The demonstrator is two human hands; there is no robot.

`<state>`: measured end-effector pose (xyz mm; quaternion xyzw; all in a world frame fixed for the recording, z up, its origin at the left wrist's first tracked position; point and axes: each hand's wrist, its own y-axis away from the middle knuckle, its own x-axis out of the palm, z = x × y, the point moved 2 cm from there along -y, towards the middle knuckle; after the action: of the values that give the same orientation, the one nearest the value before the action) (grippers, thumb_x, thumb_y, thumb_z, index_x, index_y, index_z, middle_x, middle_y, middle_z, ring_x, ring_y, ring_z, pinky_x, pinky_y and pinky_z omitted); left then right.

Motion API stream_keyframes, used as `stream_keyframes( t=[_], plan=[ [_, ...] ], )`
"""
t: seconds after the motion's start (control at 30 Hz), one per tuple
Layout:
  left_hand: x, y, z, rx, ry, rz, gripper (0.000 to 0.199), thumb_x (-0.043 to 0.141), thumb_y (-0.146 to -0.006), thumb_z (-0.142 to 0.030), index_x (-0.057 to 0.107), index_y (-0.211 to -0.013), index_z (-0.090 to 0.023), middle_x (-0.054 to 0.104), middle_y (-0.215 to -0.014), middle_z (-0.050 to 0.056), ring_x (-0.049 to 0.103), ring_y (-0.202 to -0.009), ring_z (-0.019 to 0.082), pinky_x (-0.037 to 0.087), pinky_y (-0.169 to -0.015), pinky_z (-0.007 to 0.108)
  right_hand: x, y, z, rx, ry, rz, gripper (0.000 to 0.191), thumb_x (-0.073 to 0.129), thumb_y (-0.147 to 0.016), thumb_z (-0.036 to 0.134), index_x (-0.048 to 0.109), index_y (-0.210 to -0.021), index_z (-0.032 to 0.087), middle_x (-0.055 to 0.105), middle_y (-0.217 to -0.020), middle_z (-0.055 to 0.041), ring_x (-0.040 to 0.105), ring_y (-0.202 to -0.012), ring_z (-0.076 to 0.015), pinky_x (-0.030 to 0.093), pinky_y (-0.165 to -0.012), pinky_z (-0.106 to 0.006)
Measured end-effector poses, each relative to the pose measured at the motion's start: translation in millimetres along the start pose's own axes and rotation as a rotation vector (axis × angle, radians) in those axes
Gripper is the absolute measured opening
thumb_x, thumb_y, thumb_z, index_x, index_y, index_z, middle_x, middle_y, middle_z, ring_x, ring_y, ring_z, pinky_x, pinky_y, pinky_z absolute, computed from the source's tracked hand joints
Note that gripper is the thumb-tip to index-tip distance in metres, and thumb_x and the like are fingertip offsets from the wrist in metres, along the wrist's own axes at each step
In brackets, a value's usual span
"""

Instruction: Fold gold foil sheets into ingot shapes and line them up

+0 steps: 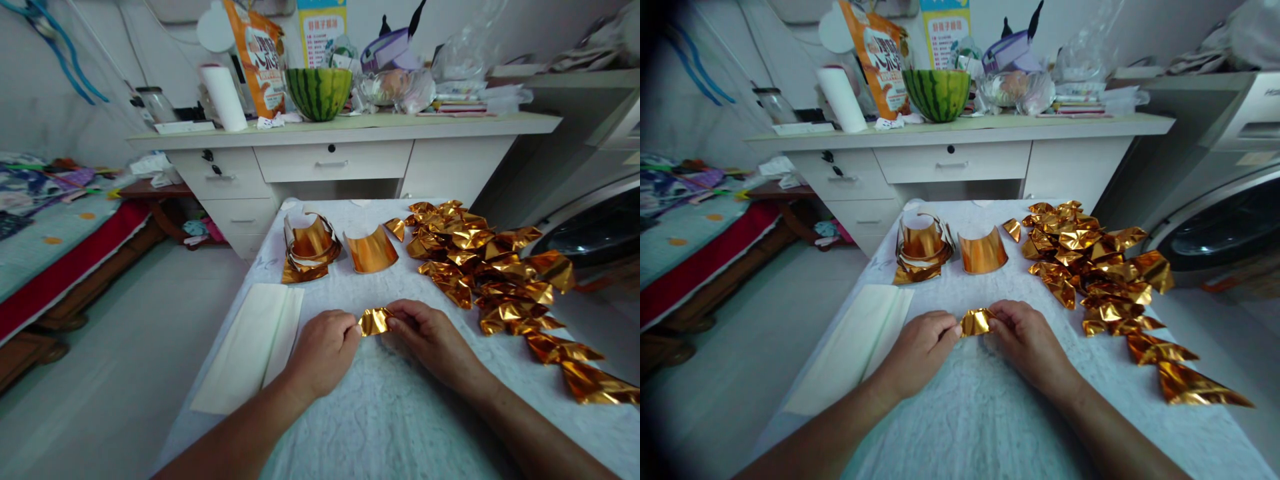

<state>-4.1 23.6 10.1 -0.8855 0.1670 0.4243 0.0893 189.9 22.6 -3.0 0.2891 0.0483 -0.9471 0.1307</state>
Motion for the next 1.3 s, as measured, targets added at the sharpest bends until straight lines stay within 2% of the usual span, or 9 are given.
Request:
stream_keyframes(
  t=[0.13,0.27,0.43,0.53,0.67,0.8,0.9,1.03,1.3],
  plan=[
    [1.7,1,0,0.021,-0.171,0.005,0.031,0.042,-0.092,-0.022,0.054,-0.064,-0.018,0.058,-0.068,0.001,0.058,-0.074,0.017,0.036,-0.069,0.029,-1,-2,1,-0.070,0.207,-0.037,0.020,0.048,-0.093,0.024,0.067,-0.099,0.021,0.070,-0.092,-0.0050,0.063,-0.087,-0.0219,0.048,-0.079,-0.035],
    [4.0,2,2,0.036,-0.275,0.023,0.032,0.043,-0.093,-0.023,0.058,-0.066,-0.018,0.061,-0.069,0.002,0.059,-0.075,0.018,0.038,-0.073,0.031,-1,-2,-1,-0.084,0.258,-0.037,0.027,0.041,-0.094,0.020,0.065,-0.108,0.020,0.070,-0.100,-0.0076,0.062,-0.095,-0.0228,0.047,-0.086,-0.038],
    [7.5,3,2,0.021,-0.372,0.033,0.029,0.050,-0.089,-0.024,0.060,-0.063,-0.019,0.060,-0.069,0.003,0.057,-0.075,0.020,0.037,-0.074,0.034,1,-1,3,-0.020,0.318,-0.063,0.019,0.045,-0.091,0.018,0.063,-0.097,0.019,0.067,-0.088,-0.0061,0.061,-0.084,-0.0214,0.047,-0.075,-0.034],
    [6.9,3,2,-0.006,-0.399,-0.013,0.026,0.055,-0.087,-0.027,0.059,-0.063,-0.019,0.059,-0.072,0.003,0.055,-0.079,0.022,0.037,-0.075,0.036,2,0,7,-0.011,0.338,-0.059,0.016,0.046,-0.090,0.016,0.061,-0.089,0.019,0.065,-0.084,-0.0049,0.060,-0.081,-0.0209,0.046,-0.073,-0.033],
    [4.9,2,2,0.009,-0.321,-0.104,0.002,0.061,-0.083,-0.021,0.062,-0.085,-0.021,0.059,-0.089,0.003,0.051,-0.091,0.024,0.038,-0.080,0.038,3,-1,7,-0.019,0.352,-0.080,0.017,0.045,-0.089,0.014,0.061,-0.088,0.019,0.064,-0.084,-0.0047,0.058,-0.081,-0.0205,0.045,-0.073,-0.033],
    [10.9,0,1,0.240,-0.173,-0.027,0.039,0.053,-0.086,-0.005,0.060,-0.115,-0.030,0.058,-0.107,0.001,0.047,-0.099,0.021,0.040,-0.086,0.035,4,-1,5,-0.026,0.351,-0.083,0.016,0.045,-0.089,0.014,0.061,-0.089,0.019,0.064,-0.083,-0.0047,0.058,-0.080,-0.0200,0.045,-0.074,-0.033],
    [16.9,-1,3,0.335,-0.165,0.045,0.051,0.048,-0.086,0.001,0.057,-0.124,-0.031,0.057,-0.106,0.002,0.046,-0.098,0.020,0.042,-0.086,0.034,2,-2,3,-0.055,0.337,-0.082,0.018,0.044,-0.090,0.015,0.062,-0.088,0.019,0.063,-0.085,-0.0050,0.059,-0.081,-0.0198,0.045,-0.074,-0.033],
    [19.0,-1,4,0.356,-0.203,0.112,0.056,0.048,-0.083,0.004,0.055,-0.128,-0.029,0.057,-0.105,0.002,0.046,-0.095,0.020,0.042,-0.084,0.033,-4,-3,-2,-0.075,0.325,-0.097,0.022,0.040,-0.089,0.014,0.062,-0.087,0.019,0.062,-0.086,-0.0055,0.058,-0.081,-0.0192,0.045,-0.074,-0.032],
    [13.8,0,0,0.335,-0.245,0.151,0.058,0.045,-0.083,0.003,0.054,-0.128,-0.031,0.055,-0.103,0.002,0.047,-0.093,0.020,0.041,-0.083,0.033,-17,-6,-9,-0.047,0.383,-0.120,0.017,0.045,-0.088,0.021,0.059,-0.081,0.020,0.059,-0.078,-0.0042,0.056,-0.075,-0.0197,0.043,-0.069,-0.032]
  ],
)
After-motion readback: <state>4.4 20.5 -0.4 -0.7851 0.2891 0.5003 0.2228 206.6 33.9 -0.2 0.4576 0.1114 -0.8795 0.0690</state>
